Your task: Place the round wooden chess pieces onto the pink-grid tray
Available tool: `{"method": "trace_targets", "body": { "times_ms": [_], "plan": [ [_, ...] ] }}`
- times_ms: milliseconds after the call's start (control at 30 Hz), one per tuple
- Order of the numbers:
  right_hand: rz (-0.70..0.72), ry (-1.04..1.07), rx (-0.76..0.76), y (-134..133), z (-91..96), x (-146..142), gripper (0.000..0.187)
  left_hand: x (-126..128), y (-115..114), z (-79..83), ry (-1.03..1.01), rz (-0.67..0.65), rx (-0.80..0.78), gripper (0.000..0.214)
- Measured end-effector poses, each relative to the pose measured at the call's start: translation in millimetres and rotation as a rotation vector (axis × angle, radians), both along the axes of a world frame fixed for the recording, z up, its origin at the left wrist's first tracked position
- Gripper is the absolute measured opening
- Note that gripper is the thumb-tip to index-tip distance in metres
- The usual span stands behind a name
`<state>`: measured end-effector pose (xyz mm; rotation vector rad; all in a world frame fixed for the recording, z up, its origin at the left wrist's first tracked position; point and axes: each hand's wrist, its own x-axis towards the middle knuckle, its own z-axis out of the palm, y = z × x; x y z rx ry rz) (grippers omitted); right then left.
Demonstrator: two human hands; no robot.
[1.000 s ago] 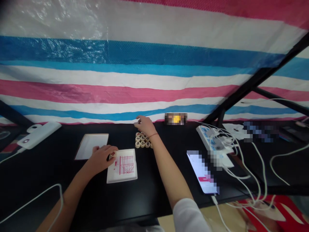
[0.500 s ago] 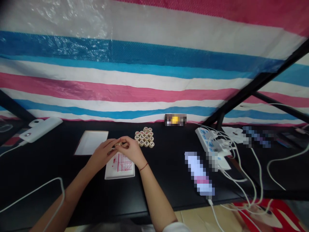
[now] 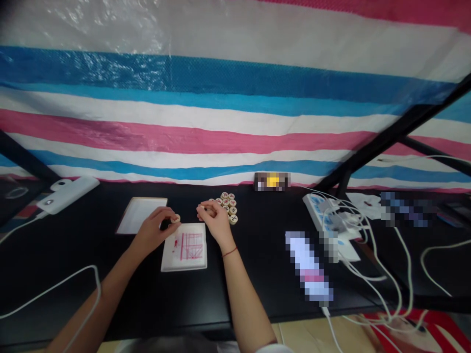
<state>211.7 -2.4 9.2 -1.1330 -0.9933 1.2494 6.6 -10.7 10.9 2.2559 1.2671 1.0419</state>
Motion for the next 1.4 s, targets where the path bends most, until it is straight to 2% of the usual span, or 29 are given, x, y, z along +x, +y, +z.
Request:
{"method": "trace_targets", "body": {
  "times_ms": [133,233,400,567,700,800,900,1133,1400],
  "plan": [
    [-0.008,-0.015,0.013,-0.1,-1.6,-0.4,0.040,8.3,-6.9,0.9,0.252,-0.122,-0.013,0.005],
    [0.021,-0.080,0.045,-2.1,-2.8,-3.0,0.035,13.9,-10.4,-2.3,0.387,-0.104,0.030,0.002],
    [0.079,-0.295,0.097,-9.1,-0.6,-7.3,0.024,15.7,-10.9,-5.6,0.486,-0.047,0.070,0.005],
    [0.110,-0.449,0.213,-17.8,-1.2,-12.3,0.017,13.9,-11.1,-3.2,0.530,-0.020,0.066,0.005],
    [0.159,-0.575,0.411,-24.5,-1.5,-16.4,0.019,10.5,-11.8,-3.8,0.535,0.088,0.075,0.028],
    [0.192,-0.676,0.488,-27.8,-0.7,-18.7,0.024,6.8,-10.9,-6.0,0.542,0.127,0.040,0.032],
    [0.223,-0.768,0.517,-28.9,-0.3,-20.0,0.027,4.1,-8.9,-7.5,0.558,0.099,-0.018,0.024],
    [0.270,-1.064,0.538,-30.0,1.3,-20.7,0.013,3.1,-6.0,-6.9,0.548,0.042,-0.071,0.019],
    [0.307,-1.174,0.556,-29.7,-2.2,-20.9,0.015,0.8,-4.8,-7.5,0.549,0.017,-0.086,0.020]
  ]
}}
